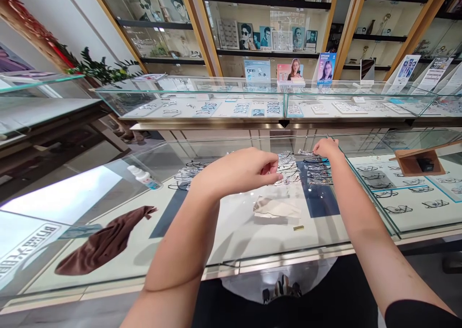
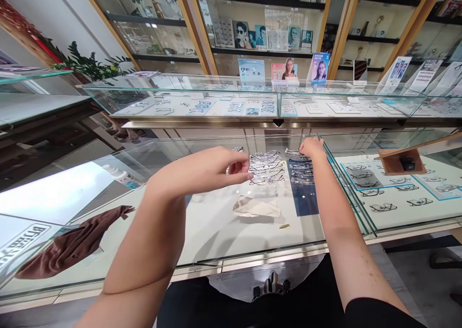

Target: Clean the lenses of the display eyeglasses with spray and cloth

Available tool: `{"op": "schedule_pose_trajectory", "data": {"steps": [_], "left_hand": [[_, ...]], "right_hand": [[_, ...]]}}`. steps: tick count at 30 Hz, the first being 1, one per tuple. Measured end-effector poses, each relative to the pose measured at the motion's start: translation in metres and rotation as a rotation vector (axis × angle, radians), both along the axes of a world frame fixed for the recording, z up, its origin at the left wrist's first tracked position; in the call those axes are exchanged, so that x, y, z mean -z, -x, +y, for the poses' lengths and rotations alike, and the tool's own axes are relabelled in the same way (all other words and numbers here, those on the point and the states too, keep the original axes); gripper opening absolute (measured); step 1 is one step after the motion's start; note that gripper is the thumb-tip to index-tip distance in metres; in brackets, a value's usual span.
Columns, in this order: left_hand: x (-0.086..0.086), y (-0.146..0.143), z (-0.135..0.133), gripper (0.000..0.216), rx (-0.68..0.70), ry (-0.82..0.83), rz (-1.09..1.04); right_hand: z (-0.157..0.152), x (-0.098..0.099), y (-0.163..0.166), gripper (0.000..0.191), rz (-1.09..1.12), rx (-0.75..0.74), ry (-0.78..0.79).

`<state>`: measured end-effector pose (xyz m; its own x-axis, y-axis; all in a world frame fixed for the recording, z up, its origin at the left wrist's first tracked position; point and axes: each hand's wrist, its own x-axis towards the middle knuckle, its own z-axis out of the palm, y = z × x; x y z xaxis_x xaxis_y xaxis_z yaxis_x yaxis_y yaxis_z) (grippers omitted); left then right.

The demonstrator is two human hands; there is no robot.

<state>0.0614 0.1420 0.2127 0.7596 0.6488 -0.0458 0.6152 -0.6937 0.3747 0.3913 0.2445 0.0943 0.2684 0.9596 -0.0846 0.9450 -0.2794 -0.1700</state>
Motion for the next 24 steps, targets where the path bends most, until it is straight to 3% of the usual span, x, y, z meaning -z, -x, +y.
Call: {"op": "schedule_pose_trajectory", "data": {"steps": [6,11,14,18,24], "left_hand": [[0.004,-0.002,0.005,0.019,-0.076,-0.084,-0.025],[0.009,-0.006,0.018,0.011,-0.238,-0.173,-0.237],[0.011,-0.009,0.021,0.013,-0.294,-0.172,-0.353],[0.01,-0.01,0.02,0.013,-0.302,-0.155,-0.417],[0.011,-0.011,0.017,0.014,-0.297,-0.148,-0.486]], "right_hand": [[-0.013,-0.04,0.024,0.028,0.17,-0.149,-0.184],[-0.041,-0.072,0.076,0.012,0.771,-0.599,-0.328],[-0.06,-0.078,0.106,0.014,0.923,-0.749,-0.352],[-0.075,-0.08,0.124,0.018,0.933,-0.776,-0.47],[-0.08,-0.083,0.123,0.022,0.906,-0.749,-0.547]]}}
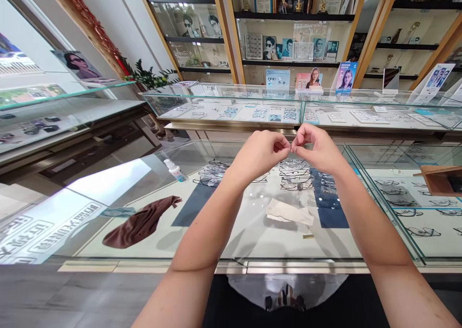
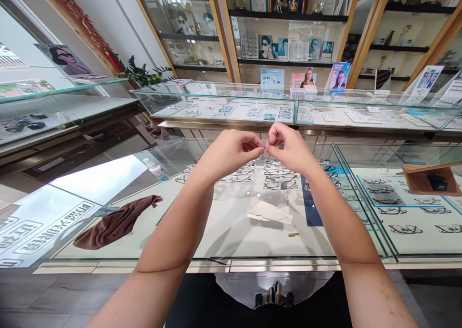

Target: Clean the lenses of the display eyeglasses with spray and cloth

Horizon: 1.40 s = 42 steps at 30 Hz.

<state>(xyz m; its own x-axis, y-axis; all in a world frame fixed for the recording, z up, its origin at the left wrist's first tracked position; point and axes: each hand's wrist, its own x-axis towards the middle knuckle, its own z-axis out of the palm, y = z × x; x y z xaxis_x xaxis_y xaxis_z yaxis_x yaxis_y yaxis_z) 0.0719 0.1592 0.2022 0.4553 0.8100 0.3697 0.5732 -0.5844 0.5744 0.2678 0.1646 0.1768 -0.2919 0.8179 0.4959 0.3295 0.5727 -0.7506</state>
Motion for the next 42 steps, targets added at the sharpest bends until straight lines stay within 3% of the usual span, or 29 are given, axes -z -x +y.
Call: {"op": "schedule_pose_trajectory", "data": {"steps": [19,32,42], "left_hand": [[0.005,-0.002,0.006,0.009,-0.025,-0.015,-0.088],[0.012,-0.006,0.014,0.009,0.069,-0.012,-0.152],[0.018,-0.008,0.018,0.01,0.088,-0.087,-0.178]], "right_hand": [[-0.025,-0.011,0.019,0.022,-0.326,0.321,-0.18],[-0.027,-0.014,0.016,0.023,-0.367,0.303,-0.174],[-0.021,-0.015,0.009,0.022,-0.211,0.186,-0.111]]}}
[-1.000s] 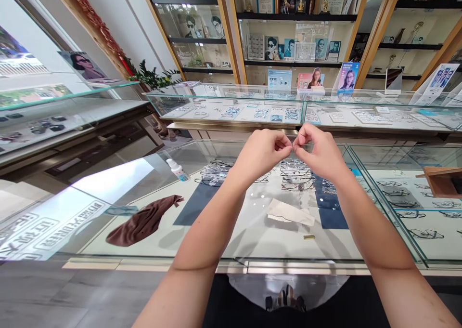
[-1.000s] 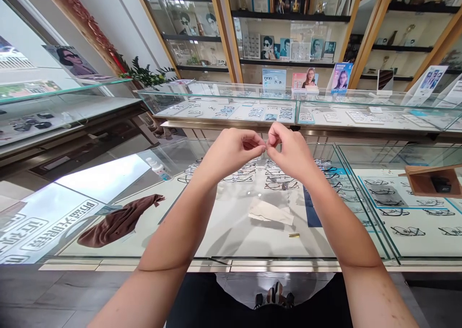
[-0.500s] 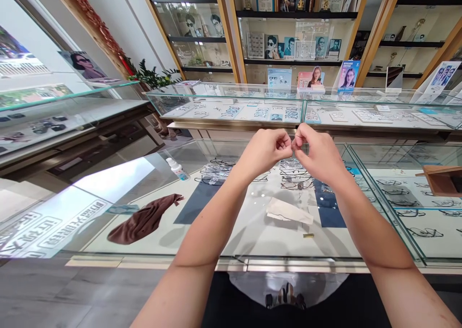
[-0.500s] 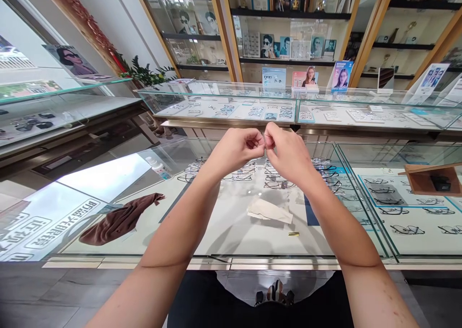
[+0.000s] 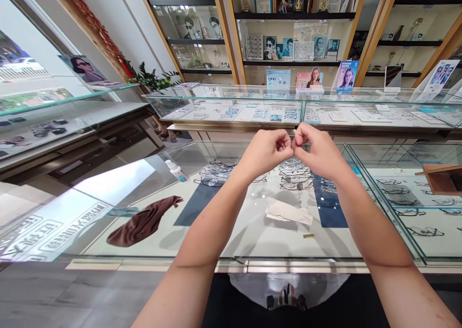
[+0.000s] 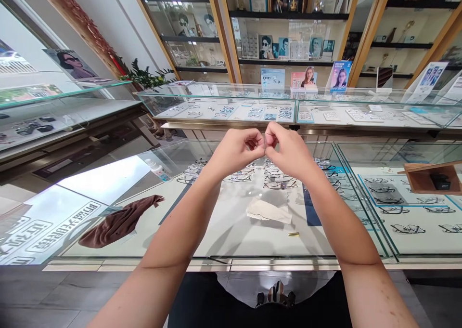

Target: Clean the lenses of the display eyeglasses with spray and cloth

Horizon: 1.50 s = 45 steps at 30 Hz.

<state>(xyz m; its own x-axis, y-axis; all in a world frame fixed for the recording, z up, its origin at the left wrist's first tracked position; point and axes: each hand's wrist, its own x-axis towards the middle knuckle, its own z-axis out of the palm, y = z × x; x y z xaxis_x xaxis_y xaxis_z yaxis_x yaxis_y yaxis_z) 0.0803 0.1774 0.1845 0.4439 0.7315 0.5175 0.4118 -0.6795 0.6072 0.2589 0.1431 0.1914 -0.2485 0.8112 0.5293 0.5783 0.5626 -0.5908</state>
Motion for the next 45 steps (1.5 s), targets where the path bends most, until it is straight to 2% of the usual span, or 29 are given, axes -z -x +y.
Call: {"op": "schedule_pose_trajectory", "data": {"steps": [6,9,17,23,34,40,45], "left_hand": [[-0.002,0.008,0.008,0.006,0.178,-0.057,-0.119],[-0.002,0.011,0.009,0.01,0.229,-0.013,-0.145],[-0.002,0.011,0.008,0.014,0.253,0.038,-0.152],[-0.001,0.011,0.006,0.015,0.258,0.016,-0.072],[-0.001,0.01,0.006,0.014,0.326,-0.001,0.082],[0.006,0.003,0.007,0.009,0.315,-0.064,0.08],[0.012,-0.006,0.007,0.014,0.346,-0.056,0.054]], "right_hand": [[0.013,0.006,-0.01,0.026,0.317,-0.299,0.186],[0.015,0.007,-0.013,0.029,0.362,-0.351,0.214],[0.01,0.004,-0.015,0.029,0.279,-0.325,0.192],[0.005,-0.001,-0.017,0.029,0.075,-0.213,0.161],[-0.007,-0.014,-0.022,0.027,-0.237,-0.151,0.183],[-0.007,-0.016,-0.023,0.029,-0.29,-0.111,0.182],[-0.004,-0.012,-0.033,0.031,-0.232,-0.147,0.208]]}}
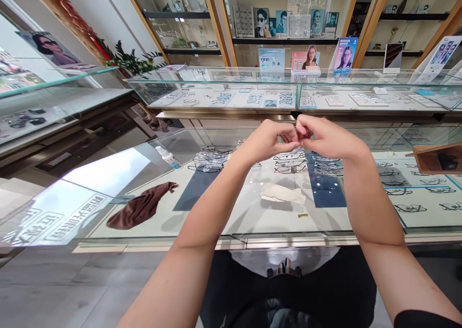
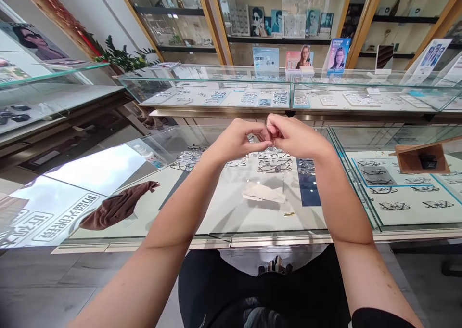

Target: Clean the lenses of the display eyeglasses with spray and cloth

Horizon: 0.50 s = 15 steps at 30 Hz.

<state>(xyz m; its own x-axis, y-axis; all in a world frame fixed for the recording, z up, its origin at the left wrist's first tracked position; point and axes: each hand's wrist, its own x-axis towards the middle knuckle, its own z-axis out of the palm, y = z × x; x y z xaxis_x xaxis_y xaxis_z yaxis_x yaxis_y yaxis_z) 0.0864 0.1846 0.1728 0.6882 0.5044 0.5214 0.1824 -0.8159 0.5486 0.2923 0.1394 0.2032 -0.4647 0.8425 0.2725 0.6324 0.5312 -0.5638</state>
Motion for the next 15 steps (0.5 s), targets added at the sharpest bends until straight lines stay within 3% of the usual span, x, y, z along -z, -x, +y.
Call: {"op": "schedule_pose_trajectory", "data": {"steps": [5,10,15], "left_hand": [[0.014,-0.013,-0.005,0.016,0.037,0.046,-0.005],[0.037,-0.018,-0.016,0.013,0.027,0.061,0.023],[0.063,-0.016,-0.011,0.008,-0.17,0.034,0.054]], "right_hand": [[0.0,0.018,-0.018,0.032,0.157,-0.052,0.127],[-0.004,0.047,-0.027,0.039,0.381,-0.152,0.367],[-0.004,0.075,-0.018,0.038,0.597,-0.184,0.525]]}}
